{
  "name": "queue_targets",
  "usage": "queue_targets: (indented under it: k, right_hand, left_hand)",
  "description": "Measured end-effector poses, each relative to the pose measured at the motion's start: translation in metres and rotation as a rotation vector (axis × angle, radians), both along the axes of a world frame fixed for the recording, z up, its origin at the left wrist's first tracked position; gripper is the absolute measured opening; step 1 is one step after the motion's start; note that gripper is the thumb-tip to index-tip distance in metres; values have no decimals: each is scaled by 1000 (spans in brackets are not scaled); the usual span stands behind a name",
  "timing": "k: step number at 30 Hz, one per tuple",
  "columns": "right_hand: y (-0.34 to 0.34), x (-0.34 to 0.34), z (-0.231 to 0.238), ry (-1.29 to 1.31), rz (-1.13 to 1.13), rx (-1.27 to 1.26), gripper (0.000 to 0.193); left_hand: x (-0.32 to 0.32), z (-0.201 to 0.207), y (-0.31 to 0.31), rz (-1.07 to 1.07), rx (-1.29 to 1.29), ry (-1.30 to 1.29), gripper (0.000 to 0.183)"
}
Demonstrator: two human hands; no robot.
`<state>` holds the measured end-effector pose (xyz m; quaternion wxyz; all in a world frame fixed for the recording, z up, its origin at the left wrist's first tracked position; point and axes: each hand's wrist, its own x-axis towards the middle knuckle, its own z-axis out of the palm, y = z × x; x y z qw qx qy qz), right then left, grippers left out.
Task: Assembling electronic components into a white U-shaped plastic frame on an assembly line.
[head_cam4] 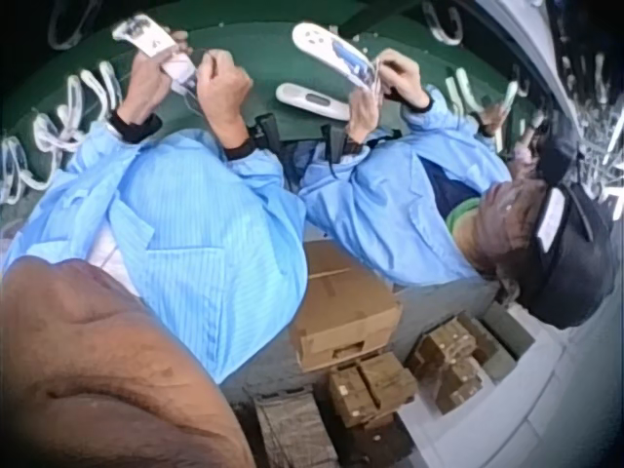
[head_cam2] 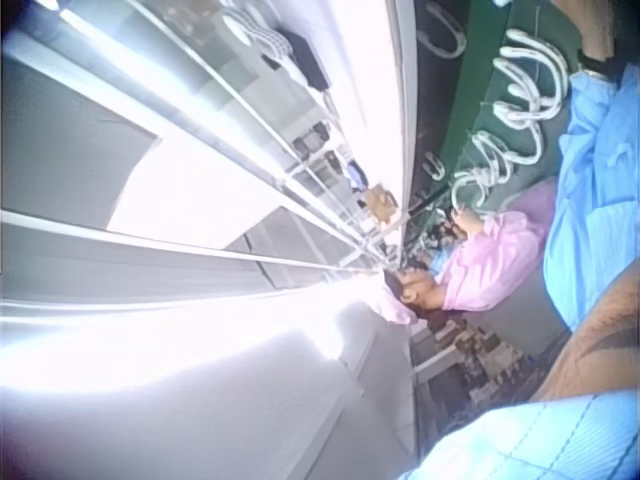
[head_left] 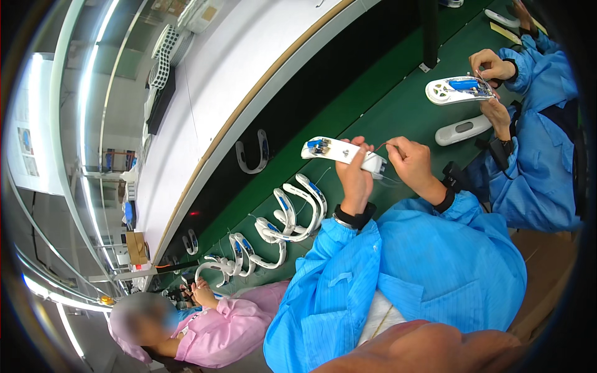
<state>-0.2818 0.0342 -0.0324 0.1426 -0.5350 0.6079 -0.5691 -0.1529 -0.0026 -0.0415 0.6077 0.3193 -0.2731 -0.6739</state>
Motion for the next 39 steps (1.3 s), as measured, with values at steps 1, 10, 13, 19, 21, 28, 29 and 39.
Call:
queue_targets:
  k: [1,10,13,19,21,28,29,39]
  right_hand:
    - [-1,0,-1,-66,2,30,3]
    - [0,-2,-4,-78,152,-126,3]
    - [3,-10,-3,-196,356,-118,4]
    - [3,-24,-11,-534,398,139,3]
    - [6,-26,-8,-521,315,121,5]
    - [21,-18,-5,-214,240,158,14]
    - [20,-14,-9,-234,218,146,14]
    - [16,-4,-14,-203,157,51,13]
  left_hand:
    - [-3,-1,3,-28,-64,-29,34]
    - [-8,13,3,-100,-29,-71,35]
    - [-2,16,-2,-175,13,-70,34]
    - [-7,13,-5,-175,130,-6,27]
    - [-4,12,-12,-108,198,83,19]
    - [20,7,-32,-26,224,280,16]
    - [23,3,-33,-19,212,315,15]
    - [23,8,-31,9,206,344,15]
